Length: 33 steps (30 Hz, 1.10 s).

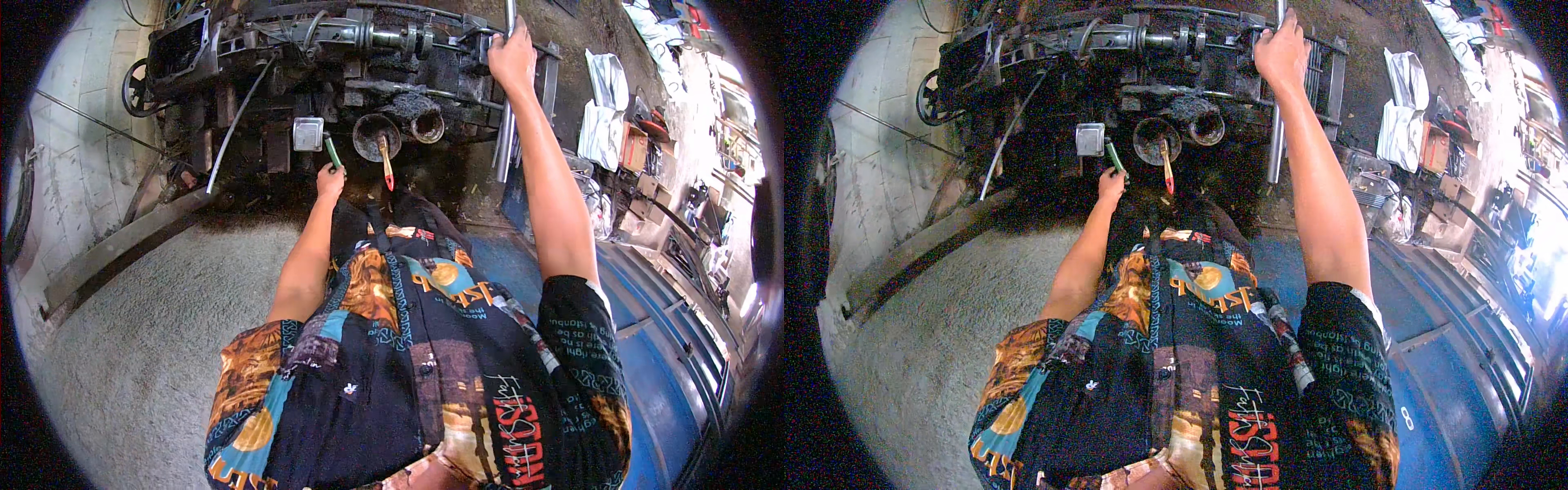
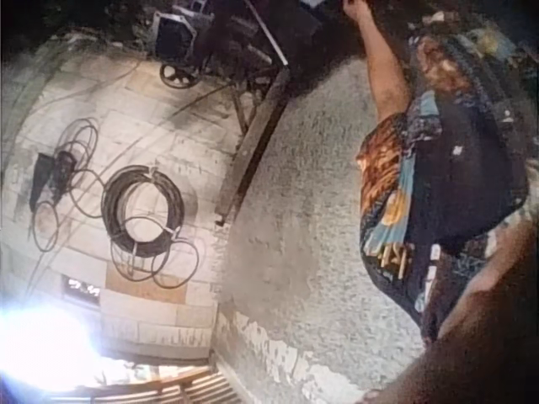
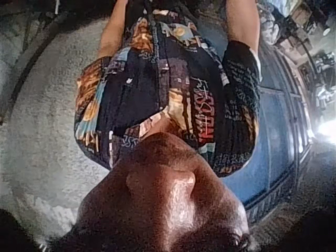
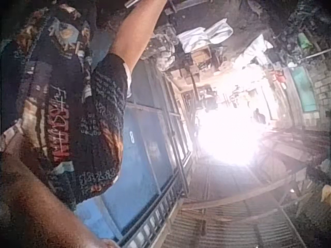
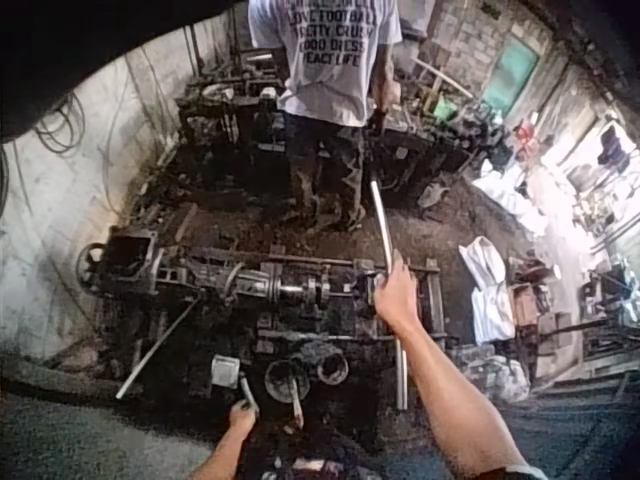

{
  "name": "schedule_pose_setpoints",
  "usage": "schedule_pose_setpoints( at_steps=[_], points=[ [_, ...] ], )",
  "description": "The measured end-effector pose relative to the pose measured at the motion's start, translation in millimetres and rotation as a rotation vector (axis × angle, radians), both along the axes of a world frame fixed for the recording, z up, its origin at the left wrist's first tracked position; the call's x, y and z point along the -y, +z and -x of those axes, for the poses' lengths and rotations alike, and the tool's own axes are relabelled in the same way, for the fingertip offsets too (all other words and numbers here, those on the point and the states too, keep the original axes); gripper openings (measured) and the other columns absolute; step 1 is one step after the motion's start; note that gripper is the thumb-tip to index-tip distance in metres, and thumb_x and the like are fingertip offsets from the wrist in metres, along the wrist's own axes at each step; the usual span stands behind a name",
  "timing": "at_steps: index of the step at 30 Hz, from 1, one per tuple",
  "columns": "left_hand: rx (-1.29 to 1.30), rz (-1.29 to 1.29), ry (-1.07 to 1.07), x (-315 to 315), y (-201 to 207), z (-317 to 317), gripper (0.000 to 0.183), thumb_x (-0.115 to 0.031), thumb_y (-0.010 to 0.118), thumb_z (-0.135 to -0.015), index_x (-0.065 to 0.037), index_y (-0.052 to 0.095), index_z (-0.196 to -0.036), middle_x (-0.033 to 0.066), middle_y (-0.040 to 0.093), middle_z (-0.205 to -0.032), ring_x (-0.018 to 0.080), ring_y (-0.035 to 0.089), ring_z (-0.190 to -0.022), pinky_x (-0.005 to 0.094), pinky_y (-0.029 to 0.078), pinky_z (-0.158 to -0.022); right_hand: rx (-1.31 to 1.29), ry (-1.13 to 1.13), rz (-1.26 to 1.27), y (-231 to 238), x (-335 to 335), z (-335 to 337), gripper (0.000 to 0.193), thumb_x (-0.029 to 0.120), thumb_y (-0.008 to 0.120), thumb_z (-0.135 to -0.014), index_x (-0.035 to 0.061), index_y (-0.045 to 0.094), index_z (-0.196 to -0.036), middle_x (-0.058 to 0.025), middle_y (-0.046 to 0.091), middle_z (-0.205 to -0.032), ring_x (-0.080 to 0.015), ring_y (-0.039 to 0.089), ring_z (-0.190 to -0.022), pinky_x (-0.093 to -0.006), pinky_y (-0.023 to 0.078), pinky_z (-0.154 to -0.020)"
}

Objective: The person bends metal rods by inserting them into a bending machine and pulling a lever, applies liquid to the machine parts using a brush, and bends additional metal rods.

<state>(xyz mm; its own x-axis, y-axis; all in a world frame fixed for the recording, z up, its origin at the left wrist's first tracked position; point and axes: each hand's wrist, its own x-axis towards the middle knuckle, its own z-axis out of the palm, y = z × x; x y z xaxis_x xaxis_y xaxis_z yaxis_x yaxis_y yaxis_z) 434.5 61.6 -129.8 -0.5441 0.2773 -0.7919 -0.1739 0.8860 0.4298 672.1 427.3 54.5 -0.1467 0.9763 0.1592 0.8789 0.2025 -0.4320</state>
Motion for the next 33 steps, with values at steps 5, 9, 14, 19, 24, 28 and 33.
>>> schedule_pose_setpoints(
  at_steps=[5,9,14,19,24,28,33],
  points=[
    [0.042,-0.045,0.087,10.6,-4.8,3.8,0.038,-0.02,0.064,-0.091,0.001,0.059,-0.121,0.0068,0.067,-0.082,0.0137,0.063,-0.062,0.0283,0.048,-0.052,-0.014,-0.006,0.009,3.3,-1.4,5.7,0.061,0.024,0.057,-0.089,-0.0044,0.037,-0.138,-0.0316,0.055,-0.122,-0.0472,0.055,-0.111,-0.0498,0.043,-0.097],
    [0.049,-0.088,0.119,7.0,9.1,1.6,0.031,-0.023,0.067,-0.09,0.0,0.062,-0.11,0.0048,0.065,-0.074,0.0116,0.057,-0.051,0.0271,0.043,-0.045,-0.025,-0.027,0.094,7.4,-0.3,9.0,0.064,0.023,0.055,-0.088,-0.0008,0.031,-0.143,-0.0292,0.054,-0.124,-0.0448,0.053,-0.113,-0.0494,0.037,-0.102],
    [0.089,-0.21,0.154,-3.9,31.1,3.0,0.027,-0.024,0.068,-0.09,0.002,0.063,-0.093,0.0049,0.061,-0.066,0.012,0.053,-0.048,0.0288,0.045,-0.046,-0.019,-0.025,0.053,-0.9,-3.6,8.1,0.064,0.024,0.054,-0.088,-0.0006,0.032,-0.143,-0.0293,0.054,-0.123,-0.0449,0.054,-0.112,-0.0498,0.038,-0.101],
    [0.139,-0.273,0.249,-49.6,85.9,6.5,0.027,-0.025,0.068,-0.09,-0.002,0.061,-0.076,0.0048,0.059,-0.063,0.014,0.055,-0.049,0.0307,0.051,-0.049,-0.01,-0.049,0.092,0.5,-3.0,6.3,0.065,0.025,0.055,-0.088,-0.001,0.032,-0.143,-0.0293,0.055,-0.122,-0.0448,0.054,-0.112,-0.0498,0.038,-0.101],
    [0.161,-0.145,0.331,-69.4,88.0,8.2,0.028,-0.025,0.069,-0.088,-0.002,0.06,-0.074,0.006,0.059,-0.064,0.0175,0.059,-0.051,0.0315,0.053,-0.049,-0.005,-0.079,0.105,1.0,-0.6,8.2,0.065,0.025,0.054,-0.089,-0.0013,0.031,-0.144,-0.0292,0.055,-0.123,-0.0441,0.054,-0.113,-0.0496,0.038,-0.102],
    [0.172,-0.112,0.34,-67.0,85.8,7.4,0.026,-0.025,0.069,-0.088,-0.002,0.061,-0.077,0.0069,0.06,-0.066,0.0176,0.059,-0.051,0.0319,0.053,-0.049,-0.029,-0.054,0.121,-2.5,-3.7,4.2,0.064,0.025,0.054,-0.089,-0.0015,0.031,-0.143,-0.0295,0.055,-0.123,-0.0435,0.053,-0.115,-0.0504,0.037,-0.103],
    [0.175,-0.113,0.325,-68.0,87.0,7.1,0.026,-0.024,0.068,-0.089,-0.002,0.061,-0.079,0.0073,0.06,-0.066,0.0173,0.058,-0.051,0.0316,0.053,-0.049,0.011,-0.035,0.142,-5.0,-11.2,3.9,0.063,0.025,0.054,-0.089,-0.0026,0.032,-0.142,-0.0304,0.055,-0.122,-0.0436,0.053,-0.115,-0.0509,0.036,-0.103]
  ],
)
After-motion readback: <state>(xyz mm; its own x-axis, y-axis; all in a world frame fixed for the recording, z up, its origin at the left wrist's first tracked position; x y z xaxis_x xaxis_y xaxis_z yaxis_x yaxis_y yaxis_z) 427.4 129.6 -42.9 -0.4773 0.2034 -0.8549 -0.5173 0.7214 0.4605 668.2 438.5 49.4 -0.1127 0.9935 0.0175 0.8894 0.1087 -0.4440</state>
